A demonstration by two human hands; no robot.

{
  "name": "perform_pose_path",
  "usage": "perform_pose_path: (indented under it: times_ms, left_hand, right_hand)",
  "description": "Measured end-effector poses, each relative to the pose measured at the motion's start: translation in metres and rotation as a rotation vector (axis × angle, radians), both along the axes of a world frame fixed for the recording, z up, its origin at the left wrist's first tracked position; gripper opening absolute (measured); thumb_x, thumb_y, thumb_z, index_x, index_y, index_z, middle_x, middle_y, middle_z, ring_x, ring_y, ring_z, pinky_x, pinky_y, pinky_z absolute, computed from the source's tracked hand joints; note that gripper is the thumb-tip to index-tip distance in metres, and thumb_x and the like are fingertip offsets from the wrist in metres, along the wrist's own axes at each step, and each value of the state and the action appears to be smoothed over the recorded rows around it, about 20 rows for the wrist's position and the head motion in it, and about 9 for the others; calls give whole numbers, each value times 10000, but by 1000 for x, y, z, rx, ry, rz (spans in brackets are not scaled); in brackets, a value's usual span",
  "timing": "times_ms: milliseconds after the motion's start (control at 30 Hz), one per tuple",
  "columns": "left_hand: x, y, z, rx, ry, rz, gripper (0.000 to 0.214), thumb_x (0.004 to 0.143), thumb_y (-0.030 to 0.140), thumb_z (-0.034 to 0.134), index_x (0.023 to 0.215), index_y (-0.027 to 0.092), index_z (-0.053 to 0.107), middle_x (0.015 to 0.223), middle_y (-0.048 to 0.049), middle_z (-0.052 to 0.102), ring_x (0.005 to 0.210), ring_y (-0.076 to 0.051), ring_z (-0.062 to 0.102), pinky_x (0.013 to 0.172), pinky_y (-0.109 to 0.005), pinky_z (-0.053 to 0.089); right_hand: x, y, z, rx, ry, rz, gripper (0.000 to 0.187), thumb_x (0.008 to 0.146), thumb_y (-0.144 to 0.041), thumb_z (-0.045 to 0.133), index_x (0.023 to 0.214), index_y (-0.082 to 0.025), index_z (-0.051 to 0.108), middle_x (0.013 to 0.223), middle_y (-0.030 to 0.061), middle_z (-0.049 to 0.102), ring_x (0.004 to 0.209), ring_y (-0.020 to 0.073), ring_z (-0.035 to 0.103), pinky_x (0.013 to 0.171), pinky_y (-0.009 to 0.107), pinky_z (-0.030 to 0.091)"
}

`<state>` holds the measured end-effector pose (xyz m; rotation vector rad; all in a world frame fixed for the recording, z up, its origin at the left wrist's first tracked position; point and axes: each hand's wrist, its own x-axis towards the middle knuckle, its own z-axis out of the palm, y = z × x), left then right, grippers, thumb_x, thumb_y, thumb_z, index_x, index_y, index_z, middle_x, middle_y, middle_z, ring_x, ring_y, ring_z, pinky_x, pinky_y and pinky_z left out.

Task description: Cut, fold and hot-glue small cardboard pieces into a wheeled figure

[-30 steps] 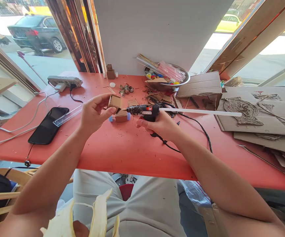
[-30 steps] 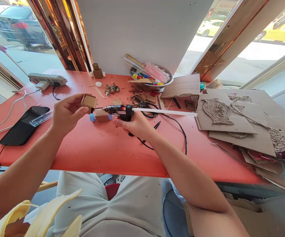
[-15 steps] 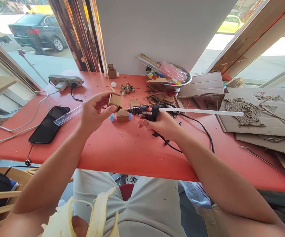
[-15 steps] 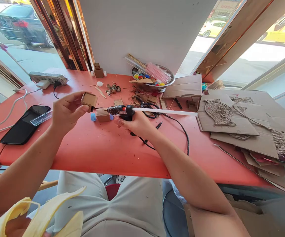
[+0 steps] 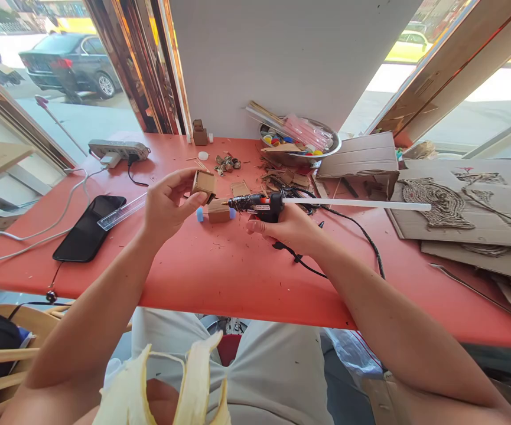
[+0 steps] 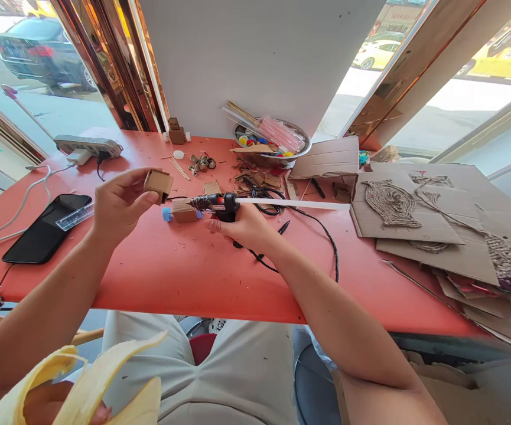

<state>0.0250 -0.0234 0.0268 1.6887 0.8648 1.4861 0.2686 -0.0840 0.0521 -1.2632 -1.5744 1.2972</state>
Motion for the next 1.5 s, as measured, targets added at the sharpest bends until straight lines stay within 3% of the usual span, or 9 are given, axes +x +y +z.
perform_pose_path:
  times_ms: [367, 567, 733, 1067, 1333, 1500]
  left_hand:
    - [0, -3, 1, 18, -5, -7, 434, 729, 455, 908, 1069, 204, 805, 1018, -85, 828, 937, -258, 795, 852, -391, 681]
    - [1, -1, 3, -15, 4, -20, 411, 742, 384, 908, 1094, 201, 801, 995, -79, 818, 924, -250, 795, 821, -389, 683]
    - [8, 3, 3, -22, 18, -19, 407, 736, 344, 905, 1096, 181, 807, 987, -74, 813, 944, -253, 794, 870, -398, 674]
    - [0, 11, -1, -41, 49, -27, 427, 704, 367, 914, 1076, 186, 808, 947, -73, 809, 906, -249, 788, 849, -394, 670]
    - [-6, 14, 6, -110, 148, -28, 442, 669, 410, 878, 1037, 172, 820, 886, -56, 810, 854, -236, 777, 778, -356, 648]
    - [-7, 13, 5, -138, 186, -6, 439, 649, 410, 879, 1018, 179, 822, 930, -62, 823, 897, -241, 777, 839, -368, 647]
  right_hand:
    - [0, 0, 1, -12, 24, 10, 596, 564, -615, 964, 847, -173, 681, 609, -42, 608, 495, 85, 464, 446, 256, 375]
    - [2, 0, -1, 16, 13, 13, 563, 595, -628, 946, 797, -184, 664, 651, -16, 653, 488, 81, 465, 438, 252, 372]
    - [3, 1, 1, 43, -50, 15, 539, 639, -650, 911, 760, -184, 670, 548, -26, 589, 466, 93, 456, 440, 262, 359]
    - [-2, 0, 3, 88, -82, 14, 552, 659, -690, 878, 773, -204, 644, 653, 0, 662, 484, 92, 480, 440, 257, 385]
    - [-6, 3, 6, 111, -135, 32, 637, 662, -793, 831, 787, -208, 613, 679, 6, 663, 453, 87, 485, 406, 246, 380]
    - [-6, 4, 7, 109, -179, 38, 640, 675, -806, 811, 792, -209, 614, 659, -1, 652, 462, 92, 504, 417, 239, 395]
